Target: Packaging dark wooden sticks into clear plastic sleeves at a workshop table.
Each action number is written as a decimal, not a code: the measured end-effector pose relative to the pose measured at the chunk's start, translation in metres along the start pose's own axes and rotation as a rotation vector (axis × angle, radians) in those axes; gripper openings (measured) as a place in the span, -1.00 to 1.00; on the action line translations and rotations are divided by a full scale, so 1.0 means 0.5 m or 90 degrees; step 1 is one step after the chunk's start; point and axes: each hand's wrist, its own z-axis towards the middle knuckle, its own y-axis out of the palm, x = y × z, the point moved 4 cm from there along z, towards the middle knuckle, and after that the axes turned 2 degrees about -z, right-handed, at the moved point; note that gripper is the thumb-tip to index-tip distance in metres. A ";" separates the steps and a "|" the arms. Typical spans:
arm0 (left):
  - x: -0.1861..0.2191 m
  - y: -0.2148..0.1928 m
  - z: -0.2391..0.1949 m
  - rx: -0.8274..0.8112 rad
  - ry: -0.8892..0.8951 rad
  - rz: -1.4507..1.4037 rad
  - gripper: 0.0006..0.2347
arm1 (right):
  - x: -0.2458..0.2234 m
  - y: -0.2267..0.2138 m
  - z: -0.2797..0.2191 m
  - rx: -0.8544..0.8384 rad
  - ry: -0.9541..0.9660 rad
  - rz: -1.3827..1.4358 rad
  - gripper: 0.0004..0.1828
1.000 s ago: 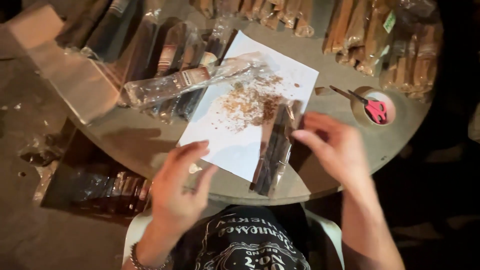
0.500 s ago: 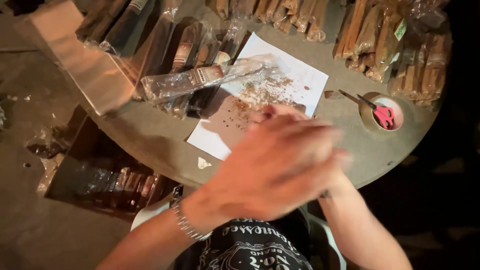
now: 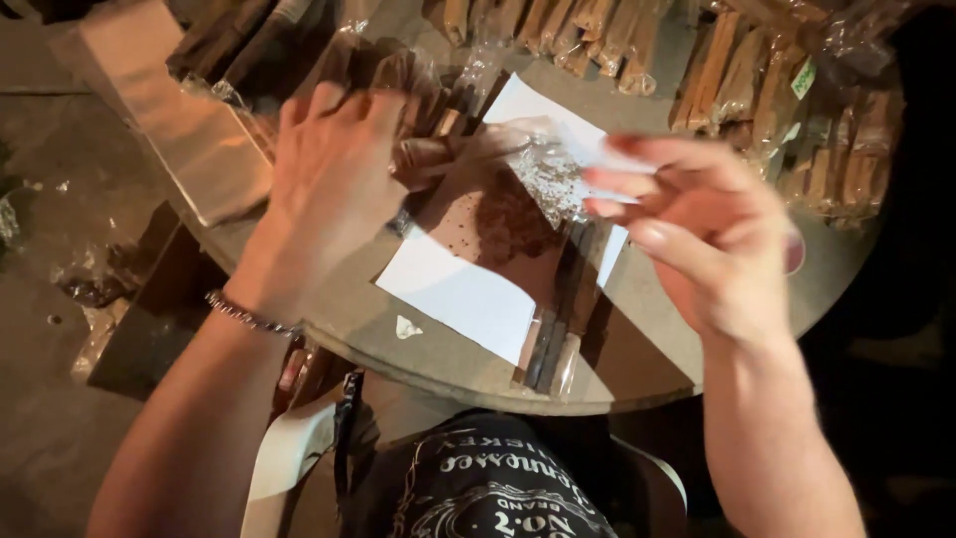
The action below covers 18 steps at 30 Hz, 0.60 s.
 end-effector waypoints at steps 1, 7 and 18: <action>-0.004 0.001 0.000 0.002 0.003 0.000 -0.42 | 0.005 0.004 0.012 0.002 -0.003 -0.002 -0.58; 0.026 -0.033 -0.021 -0.059 -0.044 -0.256 -0.55 | 0.090 -0.004 0.077 0.012 0.189 -0.255 -0.91; 0.171 0.010 0.111 -0.039 -0.077 -0.711 -0.38 | 0.202 -0.111 0.149 0.315 0.015 0.171 -0.60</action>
